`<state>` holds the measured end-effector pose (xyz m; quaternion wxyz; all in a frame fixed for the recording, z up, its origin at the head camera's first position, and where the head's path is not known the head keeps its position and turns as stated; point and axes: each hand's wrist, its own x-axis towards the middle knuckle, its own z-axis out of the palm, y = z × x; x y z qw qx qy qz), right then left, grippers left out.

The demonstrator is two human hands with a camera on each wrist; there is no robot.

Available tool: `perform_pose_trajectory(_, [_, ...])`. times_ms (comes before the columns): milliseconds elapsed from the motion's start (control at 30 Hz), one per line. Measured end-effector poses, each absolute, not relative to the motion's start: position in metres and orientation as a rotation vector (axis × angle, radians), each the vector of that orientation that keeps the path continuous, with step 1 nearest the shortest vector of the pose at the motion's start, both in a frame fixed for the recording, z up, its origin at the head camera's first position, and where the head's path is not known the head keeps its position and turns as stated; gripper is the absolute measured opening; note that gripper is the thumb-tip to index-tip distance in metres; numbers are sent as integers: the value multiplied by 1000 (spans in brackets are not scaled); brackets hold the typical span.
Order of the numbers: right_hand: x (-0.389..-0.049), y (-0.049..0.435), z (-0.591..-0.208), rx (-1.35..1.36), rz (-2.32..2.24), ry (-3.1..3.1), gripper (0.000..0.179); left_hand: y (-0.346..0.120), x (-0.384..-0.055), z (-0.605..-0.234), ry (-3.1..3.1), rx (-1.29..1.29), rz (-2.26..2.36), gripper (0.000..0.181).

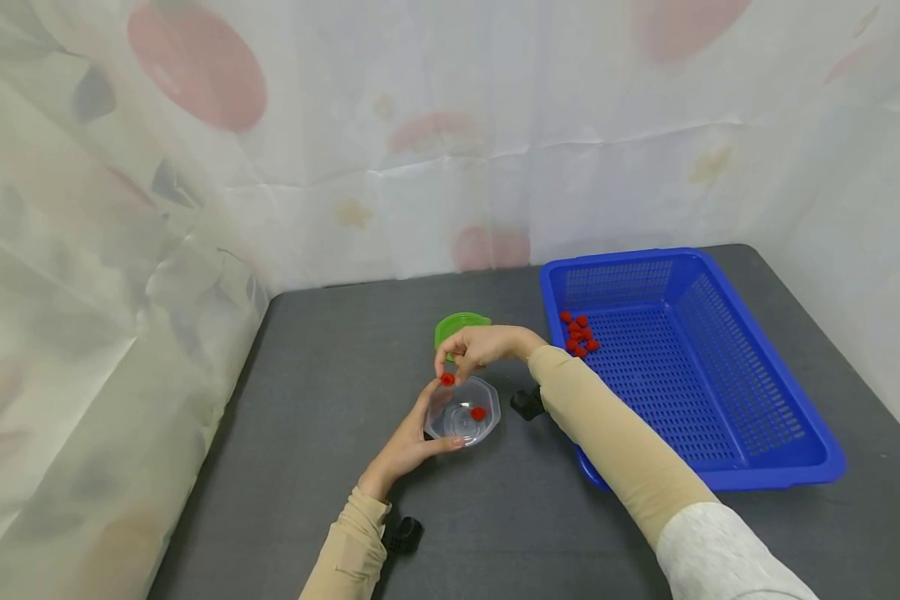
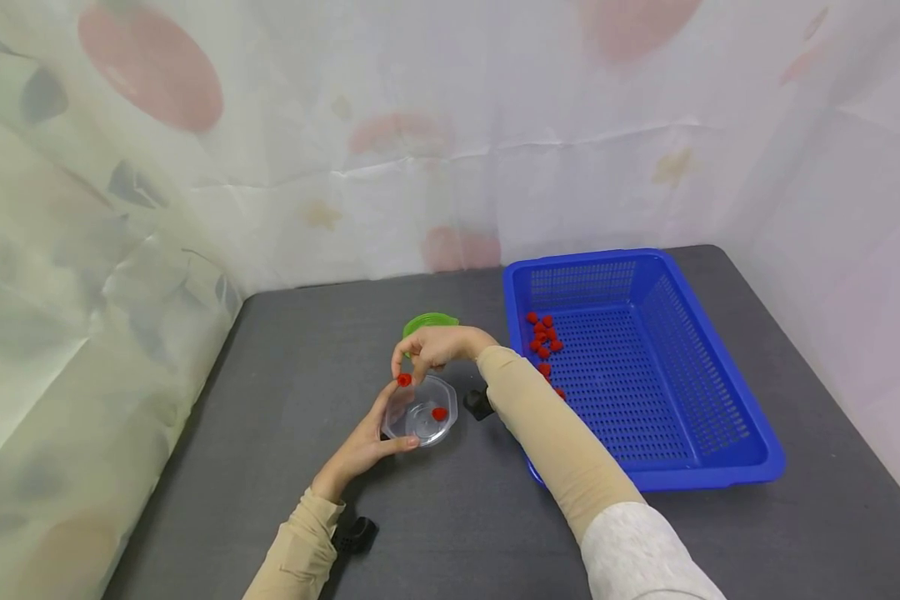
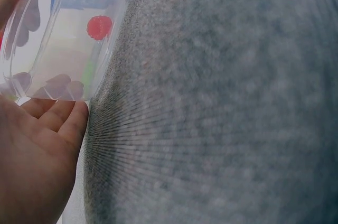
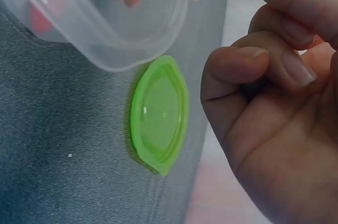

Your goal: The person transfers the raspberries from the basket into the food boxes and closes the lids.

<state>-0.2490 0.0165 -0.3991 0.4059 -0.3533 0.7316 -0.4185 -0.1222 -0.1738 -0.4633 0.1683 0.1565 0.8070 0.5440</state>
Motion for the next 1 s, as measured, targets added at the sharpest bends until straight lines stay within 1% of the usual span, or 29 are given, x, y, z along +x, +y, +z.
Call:
perform_pose_trajectory(333, [-247,12,-410,-826,-936,1916,31,-174,-122,-462,2334,434,1511,93])
perform_pose_trajectory(567, [-247,14,-418,-797,-842,1974,30,-174,-122,-463,2349,489,1515,94])
perform_pose_trajectory(1000, [-248,14,-425,-788,-782,2002,34,-173,-122,-461,2344,439,1511,93])
